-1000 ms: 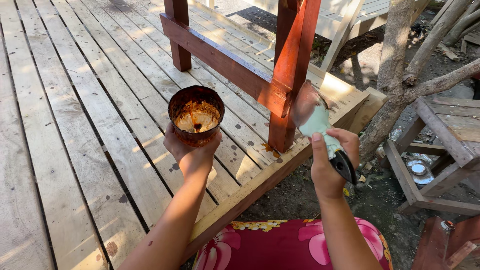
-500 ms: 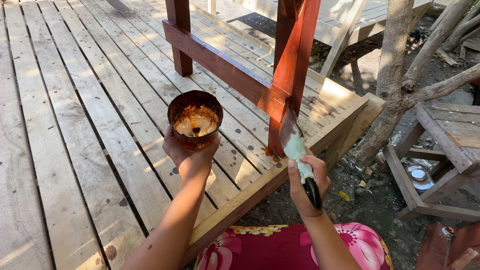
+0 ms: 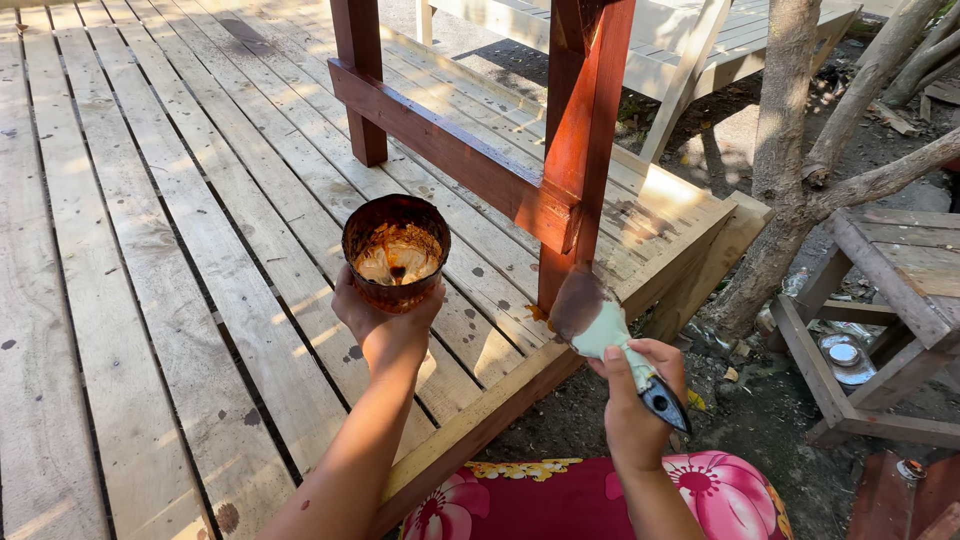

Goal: The person sits on the ground and applies reddish-brown wood stain to a slatted wooden bench using a brush, dipping the brush into a stained can held in the other hand. They coat the bench legs, frame, and seat slats, repositioning around the bench to reach different surfaces.

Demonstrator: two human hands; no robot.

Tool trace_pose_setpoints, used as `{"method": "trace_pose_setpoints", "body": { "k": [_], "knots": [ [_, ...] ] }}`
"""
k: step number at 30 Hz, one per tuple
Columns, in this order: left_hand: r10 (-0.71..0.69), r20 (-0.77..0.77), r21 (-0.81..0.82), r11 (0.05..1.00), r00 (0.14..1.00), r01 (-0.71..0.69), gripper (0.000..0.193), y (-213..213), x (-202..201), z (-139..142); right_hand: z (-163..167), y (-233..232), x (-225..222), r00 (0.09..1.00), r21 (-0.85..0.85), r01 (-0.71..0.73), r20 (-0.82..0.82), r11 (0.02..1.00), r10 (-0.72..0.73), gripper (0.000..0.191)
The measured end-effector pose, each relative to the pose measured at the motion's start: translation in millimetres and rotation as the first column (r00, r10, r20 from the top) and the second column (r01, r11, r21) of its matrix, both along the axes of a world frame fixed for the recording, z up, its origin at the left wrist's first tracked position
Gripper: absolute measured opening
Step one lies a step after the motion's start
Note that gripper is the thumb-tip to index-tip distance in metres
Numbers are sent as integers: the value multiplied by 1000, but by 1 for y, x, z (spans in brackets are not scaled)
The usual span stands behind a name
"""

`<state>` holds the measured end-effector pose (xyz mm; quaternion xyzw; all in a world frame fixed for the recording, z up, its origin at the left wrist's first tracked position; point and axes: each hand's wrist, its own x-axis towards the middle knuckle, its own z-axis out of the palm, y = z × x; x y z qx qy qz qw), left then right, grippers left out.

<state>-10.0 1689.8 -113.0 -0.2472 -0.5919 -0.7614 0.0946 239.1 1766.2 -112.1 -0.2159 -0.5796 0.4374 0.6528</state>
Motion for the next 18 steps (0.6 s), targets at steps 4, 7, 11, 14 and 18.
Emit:
{"method": "trace_pose_setpoints", "body": {
  "k": [4, 7, 11, 14, 18],
  "knots": [
    [-64, 31, 105, 993, 997, 60, 109, -1, 3, -2, 14, -5, -10, 999, 96, 33, 3, 995, -33, 23],
    [-2, 23, 9, 1000, 1000, 2, 107, -1, 1, -3, 27, -8, -25, 971, 241, 131, 163, 962, -174, 17],
    [-59, 12, 57, 997, 998, 59, 109, -1, -1, -6, 45, 8, -10, 993, 63, -19, -115, 998, 26, 20],
    [-35, 26, 37, 999, 999, 34, 111, -1, -2, -6, 63, 45, 29, 910, -70, -65, -414, 995, 31, 24],
    [-106, -30, 53, 993, 994, 108, 107, 0, 0, -2, 80, 77, 56, 966, -140, -113, -246, 984, 76, 34]
  ]
}}
